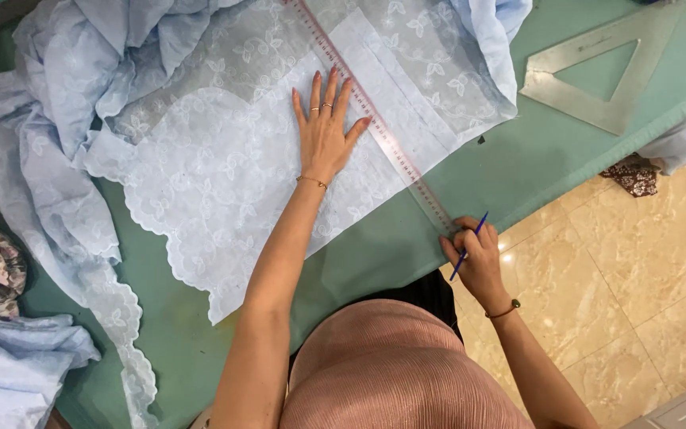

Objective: The person lays out a piece of light blue lace fabric on a green work table. Using a long ruler and a blue pen, they measure and mark straight lines and points on the fabric to prepare for cutting.

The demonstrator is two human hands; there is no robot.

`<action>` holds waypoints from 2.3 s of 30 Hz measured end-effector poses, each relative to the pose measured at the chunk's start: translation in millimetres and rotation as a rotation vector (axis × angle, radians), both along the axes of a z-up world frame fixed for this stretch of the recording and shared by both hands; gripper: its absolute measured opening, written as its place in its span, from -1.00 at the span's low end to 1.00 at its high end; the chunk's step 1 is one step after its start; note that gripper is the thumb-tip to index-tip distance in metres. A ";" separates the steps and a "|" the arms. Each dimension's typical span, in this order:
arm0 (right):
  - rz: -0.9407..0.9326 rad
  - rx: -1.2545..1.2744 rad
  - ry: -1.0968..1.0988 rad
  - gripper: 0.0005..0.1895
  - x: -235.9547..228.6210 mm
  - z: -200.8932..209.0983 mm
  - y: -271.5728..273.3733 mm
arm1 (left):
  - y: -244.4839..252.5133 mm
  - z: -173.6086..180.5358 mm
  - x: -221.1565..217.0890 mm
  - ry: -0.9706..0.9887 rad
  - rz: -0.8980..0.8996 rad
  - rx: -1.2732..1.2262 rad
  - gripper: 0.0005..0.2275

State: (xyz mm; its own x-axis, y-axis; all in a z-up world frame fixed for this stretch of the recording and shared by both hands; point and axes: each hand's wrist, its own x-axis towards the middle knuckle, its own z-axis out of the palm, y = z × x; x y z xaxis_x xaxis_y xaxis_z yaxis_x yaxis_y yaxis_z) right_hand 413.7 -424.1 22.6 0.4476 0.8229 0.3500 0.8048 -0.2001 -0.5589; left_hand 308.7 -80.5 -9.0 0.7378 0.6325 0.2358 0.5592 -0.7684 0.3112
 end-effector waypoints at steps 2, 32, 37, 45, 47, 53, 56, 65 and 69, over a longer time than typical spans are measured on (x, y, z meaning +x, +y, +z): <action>0.009 -0.019 0.015 -0.64 3.5 -1.4 -3.5 | 0.4 -2.4 1.0 0.045 0.011 -0.018 -0.37; -0.250 0.030 0.251 -0.62 -9.3 -1.2 15.2 | -0.9 -10.1 1.2 -0.086 0.036 0.003 -0.20; -0.264 -0.043 0.267 -0.62 -7.1 -1.2 13.4 | -0.9 1.3 3.9 0.025 0.054 -0.084 -0.24; -0.240 -0.156 0.082 -0.58 -8.3 16.0 20.3 | -0.9 5.3 3.5 0.082 0.040 -0.057 -0.28; -0.221 -0.128 0.022 -0.61 -7.8 12.7 19.8 | -1.5 9.5 3.7 0.104 0.038 -0.054 -0.31; -0.224 -0.118 0.054 -0.63 -6.2 9.1 20.3 | -0.4 9.8 5.6 0.080 0.027 -0.100 -0.26; -0.234 -0.127 0.054 -0.63 -5.8 9.3 21.2 | -0.5 8.0 3.5 0.067 0.030 -0.115 -0.30; -0.226 -0.099 0.049 -0.65 -5.4 10.9 23.0 | -0.4 9.5 4.3 0.045 0.029 -0.117 -0.29; -0.217 -0.116 0.057 -0.65 -4.0 9.0 21.7 | -1.0 11.8 4.6 0.065 0.035 -0.134 -0.30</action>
State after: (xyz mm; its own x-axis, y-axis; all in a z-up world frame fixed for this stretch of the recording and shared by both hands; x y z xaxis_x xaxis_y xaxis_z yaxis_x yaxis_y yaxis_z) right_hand 409.7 -402.4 31.6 0.6346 0.7383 0.2283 0.7039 -0.4303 -0.5651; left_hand 313.3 -81.5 2.8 0.7260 0.6805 0.0994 0.6072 -0.7021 0.3720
